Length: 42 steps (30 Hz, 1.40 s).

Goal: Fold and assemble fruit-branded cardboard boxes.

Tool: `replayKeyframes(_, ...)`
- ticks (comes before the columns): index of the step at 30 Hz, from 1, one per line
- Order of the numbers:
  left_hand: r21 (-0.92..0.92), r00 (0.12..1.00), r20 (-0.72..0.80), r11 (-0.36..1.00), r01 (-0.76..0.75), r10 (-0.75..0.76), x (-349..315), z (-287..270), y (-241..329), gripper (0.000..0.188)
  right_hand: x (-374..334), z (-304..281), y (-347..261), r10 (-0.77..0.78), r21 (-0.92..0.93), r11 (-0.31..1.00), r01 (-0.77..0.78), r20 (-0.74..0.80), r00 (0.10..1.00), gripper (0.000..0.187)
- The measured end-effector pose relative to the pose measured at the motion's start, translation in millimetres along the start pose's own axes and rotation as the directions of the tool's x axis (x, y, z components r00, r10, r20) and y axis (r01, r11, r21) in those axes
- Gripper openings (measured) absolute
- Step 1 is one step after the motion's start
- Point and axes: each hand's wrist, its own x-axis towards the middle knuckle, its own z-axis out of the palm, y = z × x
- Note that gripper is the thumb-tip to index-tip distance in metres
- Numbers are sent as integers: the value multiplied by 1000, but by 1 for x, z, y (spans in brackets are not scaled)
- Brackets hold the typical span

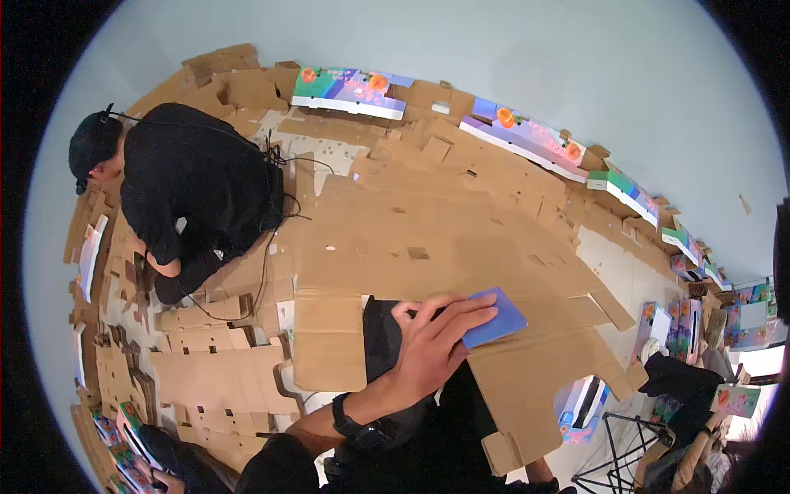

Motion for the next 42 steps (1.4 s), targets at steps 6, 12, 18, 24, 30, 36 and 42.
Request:
replayKeyframes(6,-86,1000,11,996,6,-5,2,2,-3,53,9,-62,100,256,-202,928,-314,-268,929,32)
replayKeyframes(12,-126,997,71,992,1,8,3,6,-11,53,-3,-66,134,350,-220,876,-429,-320,880,33)
replayKeyframes(18,-122,996,86,992,-14,25,8,5,-15,47,-12,-55,142,387,-217,851,-478,-354,851,34)
replayKeyframes(24,-168,994,105,986,1,16,9,1,-18,47,-20,-45,146,405,-219,836,-503,-371,836,35)
replayKeyframes(30,-238,994,113,971,20,7,10,4,-18,44,-28,-46,158,418,-198,831,-519,-392,819,36)
replayKeyframes(36,-235,992,112,972,-25,53,12,9,-19,44,-35,-50,172,423,-179,833,-523,-402,812,37)
replayKeyframes(42,-214,992,108,976,-37,61,12,8,-20,41,-41,-54,182,428,-176,828,-532,-414,804,38)
